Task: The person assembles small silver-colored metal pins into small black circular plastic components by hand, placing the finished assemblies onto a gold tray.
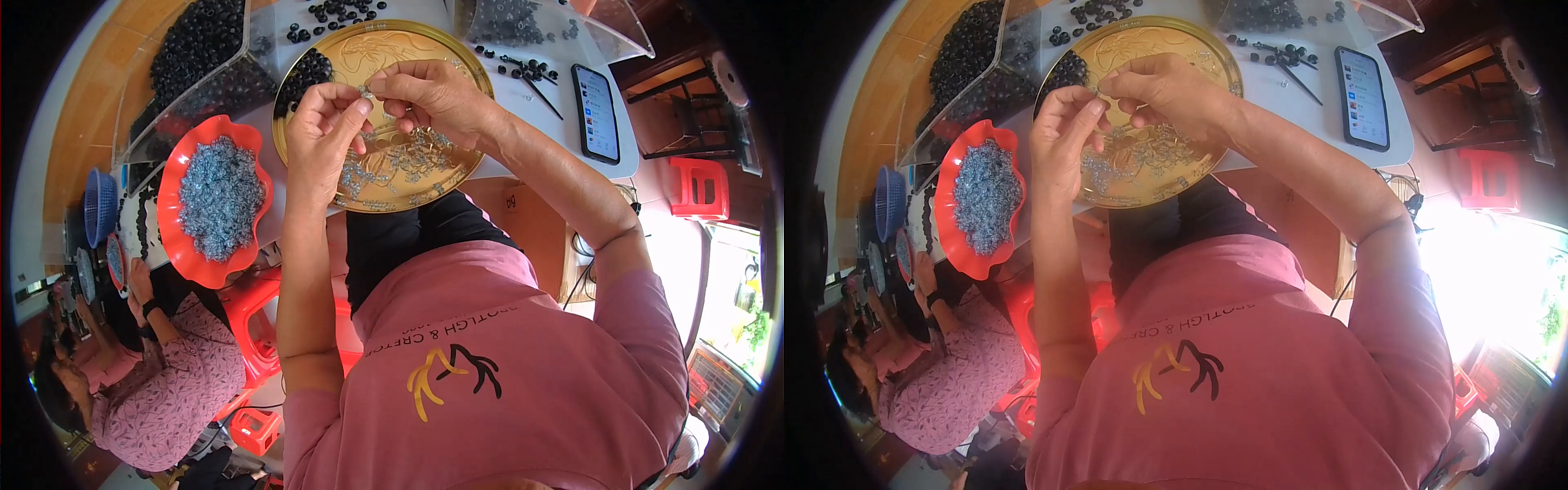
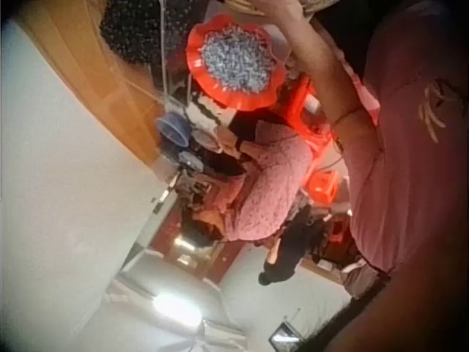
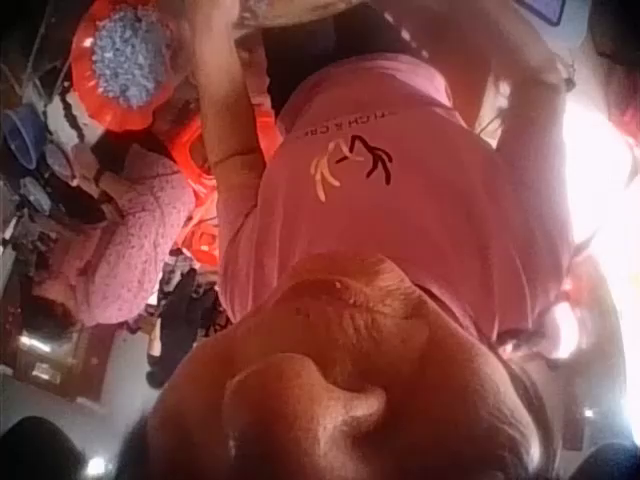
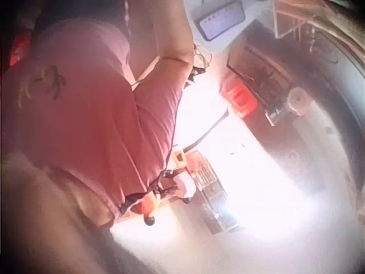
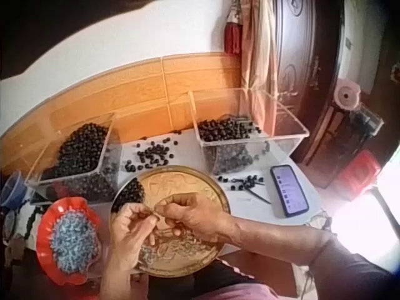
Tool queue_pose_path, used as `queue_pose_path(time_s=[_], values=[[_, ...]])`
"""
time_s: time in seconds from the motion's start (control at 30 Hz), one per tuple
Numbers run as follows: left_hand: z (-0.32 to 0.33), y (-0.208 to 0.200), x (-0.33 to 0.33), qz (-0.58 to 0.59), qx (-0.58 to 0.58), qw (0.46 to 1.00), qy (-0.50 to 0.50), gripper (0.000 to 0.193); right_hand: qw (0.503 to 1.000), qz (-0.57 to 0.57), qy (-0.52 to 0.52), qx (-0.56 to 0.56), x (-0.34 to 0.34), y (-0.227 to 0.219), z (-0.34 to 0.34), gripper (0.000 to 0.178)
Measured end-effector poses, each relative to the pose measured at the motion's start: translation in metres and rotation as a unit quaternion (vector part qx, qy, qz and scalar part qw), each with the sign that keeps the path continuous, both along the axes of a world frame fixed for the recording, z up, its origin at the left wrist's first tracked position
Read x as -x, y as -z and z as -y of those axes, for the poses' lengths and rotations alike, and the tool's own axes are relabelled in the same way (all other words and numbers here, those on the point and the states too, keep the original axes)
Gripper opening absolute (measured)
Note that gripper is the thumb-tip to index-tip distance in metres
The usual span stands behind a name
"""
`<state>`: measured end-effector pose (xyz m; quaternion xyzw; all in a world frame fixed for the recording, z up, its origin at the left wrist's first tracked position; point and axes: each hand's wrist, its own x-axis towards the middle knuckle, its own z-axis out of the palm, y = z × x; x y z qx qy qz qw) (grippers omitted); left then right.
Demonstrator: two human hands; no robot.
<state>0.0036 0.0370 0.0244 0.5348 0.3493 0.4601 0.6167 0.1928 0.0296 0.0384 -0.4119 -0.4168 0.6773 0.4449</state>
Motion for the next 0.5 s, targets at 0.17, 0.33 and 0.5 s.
queue_pose_path(time_s=[0.17, 0.33, 0.5], values=[[0.001, 0.001, -0.005, 0.012, -0.070, 0.997, -0.042, 0.021, 1.000, -0.023, -0.007, 0.004, 0.003, -0.003, 0.003, 0.029], [0.004, 0.003, -0.004, -0.041, -0.089, 0.993, -0.073, 0.024, 1.000, -0.022, -0.004, 0.011, 0.002, 0.001, 0.003, 0.028], [0.003, 0.000, 0.002, -0.044, -0.025, 0.998, -0.034, 0.021, 0.984, 0.144, 0.024, -0.101, 0.003, 0.006, 0.000, 0.029]])
